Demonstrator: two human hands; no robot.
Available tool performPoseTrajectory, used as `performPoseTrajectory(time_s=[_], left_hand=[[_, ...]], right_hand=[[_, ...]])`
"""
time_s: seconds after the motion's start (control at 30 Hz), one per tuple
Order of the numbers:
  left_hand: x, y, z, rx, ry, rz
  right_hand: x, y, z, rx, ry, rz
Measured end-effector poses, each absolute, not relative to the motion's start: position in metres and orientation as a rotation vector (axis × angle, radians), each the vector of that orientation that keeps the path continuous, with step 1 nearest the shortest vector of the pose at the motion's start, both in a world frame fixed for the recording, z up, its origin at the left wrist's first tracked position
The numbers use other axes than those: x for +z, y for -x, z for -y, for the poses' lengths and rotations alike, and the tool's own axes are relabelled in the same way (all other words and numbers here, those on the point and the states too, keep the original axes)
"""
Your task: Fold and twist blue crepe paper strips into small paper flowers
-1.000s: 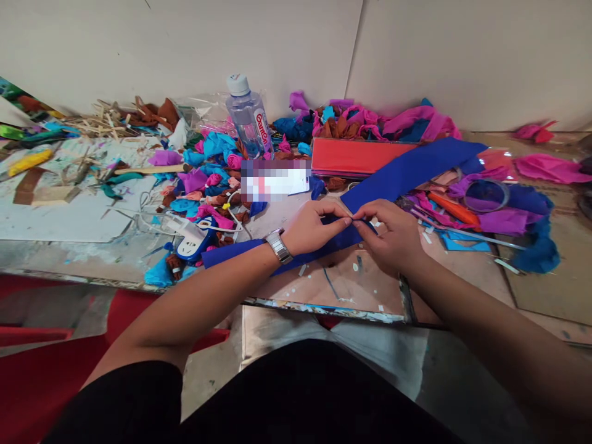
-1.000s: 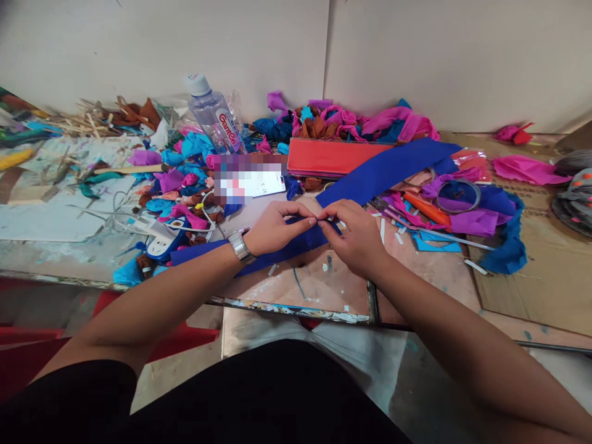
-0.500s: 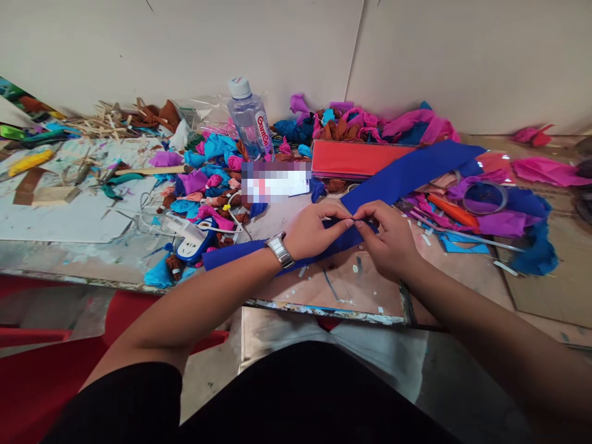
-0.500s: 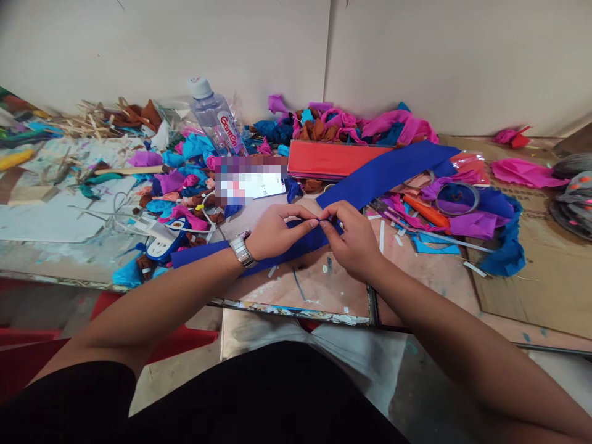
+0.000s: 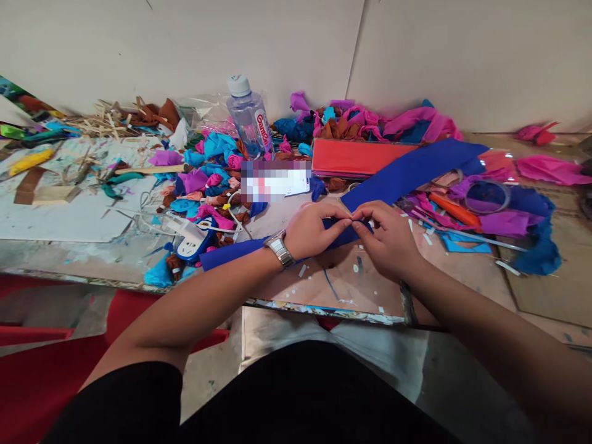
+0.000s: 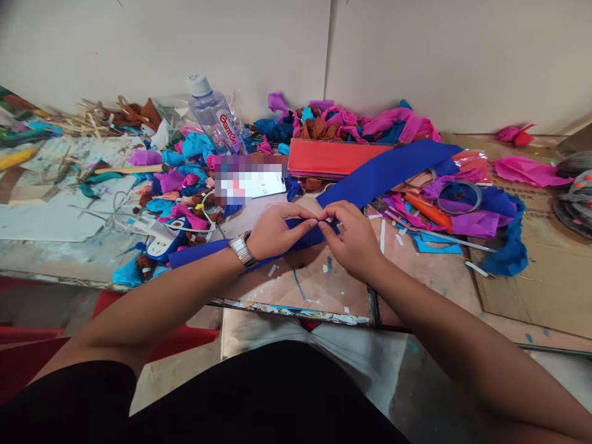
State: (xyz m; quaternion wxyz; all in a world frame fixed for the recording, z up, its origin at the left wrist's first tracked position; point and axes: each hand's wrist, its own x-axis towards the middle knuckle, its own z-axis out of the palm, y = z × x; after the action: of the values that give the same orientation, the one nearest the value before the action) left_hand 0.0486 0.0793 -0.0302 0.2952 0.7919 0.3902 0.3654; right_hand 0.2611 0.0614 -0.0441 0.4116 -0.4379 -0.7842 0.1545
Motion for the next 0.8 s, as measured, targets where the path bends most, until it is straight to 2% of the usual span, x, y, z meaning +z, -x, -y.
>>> performPoseTrajectory(time_s=[0.17, 0.5, 0.8], left_hand=[[-0.032, -0.049, -0.08, 0.952, -2.111, -1.047], [-0.032, -0.052, -0.078, 0.952, -2.105, -1.047], [-0.032, -0.05, -0.079, 0.959, -2.011, -1.057]], right_hand=[[-0.039, -0.262, -0.062, 0.271, 1.096, 2.023], [-0.054, -0.26, -0.063, 0.537, 1.157, 1.936], [-0.041, -0.262, -0.062, 0.379, 1.104, 1.968]])
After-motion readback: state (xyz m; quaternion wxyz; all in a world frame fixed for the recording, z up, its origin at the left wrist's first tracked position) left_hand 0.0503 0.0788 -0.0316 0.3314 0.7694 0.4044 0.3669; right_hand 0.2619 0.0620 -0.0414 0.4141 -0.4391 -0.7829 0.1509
